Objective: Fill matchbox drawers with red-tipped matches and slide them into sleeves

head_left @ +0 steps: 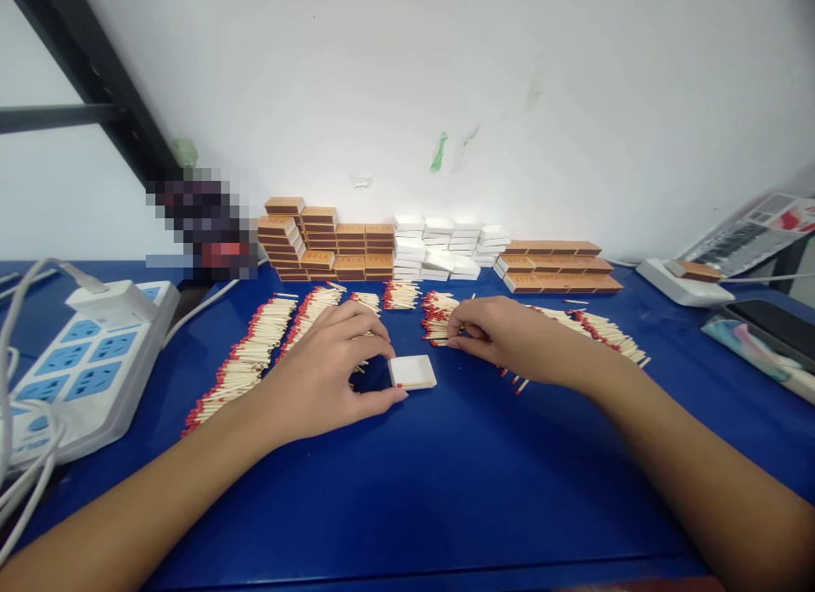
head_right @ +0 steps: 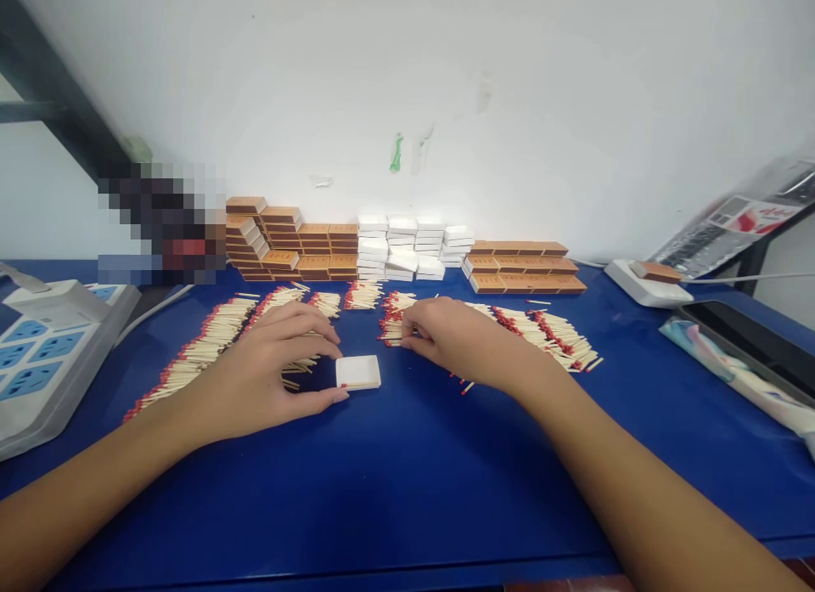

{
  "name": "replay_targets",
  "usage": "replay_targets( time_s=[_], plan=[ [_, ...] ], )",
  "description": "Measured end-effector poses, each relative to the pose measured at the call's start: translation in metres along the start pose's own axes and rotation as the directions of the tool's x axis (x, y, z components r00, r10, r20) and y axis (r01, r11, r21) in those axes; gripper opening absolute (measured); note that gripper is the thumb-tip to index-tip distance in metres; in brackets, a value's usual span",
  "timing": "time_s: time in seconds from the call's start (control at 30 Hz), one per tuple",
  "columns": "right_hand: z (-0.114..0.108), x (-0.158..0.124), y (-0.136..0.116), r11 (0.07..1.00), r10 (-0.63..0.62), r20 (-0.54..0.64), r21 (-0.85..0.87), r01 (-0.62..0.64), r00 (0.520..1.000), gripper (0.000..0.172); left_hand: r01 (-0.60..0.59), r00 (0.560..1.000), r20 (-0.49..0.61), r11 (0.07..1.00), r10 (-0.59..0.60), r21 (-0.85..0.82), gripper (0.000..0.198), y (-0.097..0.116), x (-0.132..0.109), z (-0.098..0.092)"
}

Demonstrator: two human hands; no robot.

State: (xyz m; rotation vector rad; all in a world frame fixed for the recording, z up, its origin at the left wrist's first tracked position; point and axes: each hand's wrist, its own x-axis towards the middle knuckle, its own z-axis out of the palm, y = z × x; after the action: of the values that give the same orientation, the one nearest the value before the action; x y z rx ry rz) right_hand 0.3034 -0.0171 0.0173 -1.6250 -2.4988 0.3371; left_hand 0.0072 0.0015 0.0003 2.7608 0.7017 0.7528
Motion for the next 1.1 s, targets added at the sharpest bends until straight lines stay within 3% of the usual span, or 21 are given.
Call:
replay_targets(
  time_s=[0.3, 0.63, 0.9, 1.1],
  plan=[
    [-0.003, -0.002, -0.002, 1.000, -0.004, -0.016, 0.004, 0.004, 1.000, 0.016, -0.002, 1.000, -0.004, 1.000, 0.002, 0.000, 0.024, -0.001, -0.001, 0.001],
    [-0.003, -0.009, -0.024, 0.993, -0.084, -0.090, 0.075, 0.091, 0.992, 0.029, -0.001, 1.000, -0.007, 1.000, 0.001, 0.002, 0.025, 0.000, 0.000, 0.001],
    [-0.002, -0.008, -0.005, 0.999, 0.000, -0.047, -0.039, -0.002, 0.999, 0.013, -0.014, 1.000, -0.018, 1.000, 0.014, -0.001, 0.023, -0.001, 0.000, 0.001],
    [0.001, -0.004, -0.005, 0.999, 0.026, 0.041, -0.038, -0.025, 0.999, 0.016, -0.014, 1.000, -0.023, 1.000, 0.014, 0.007, 0.023, -0.001, 0.000, 0.001]
  ],
)
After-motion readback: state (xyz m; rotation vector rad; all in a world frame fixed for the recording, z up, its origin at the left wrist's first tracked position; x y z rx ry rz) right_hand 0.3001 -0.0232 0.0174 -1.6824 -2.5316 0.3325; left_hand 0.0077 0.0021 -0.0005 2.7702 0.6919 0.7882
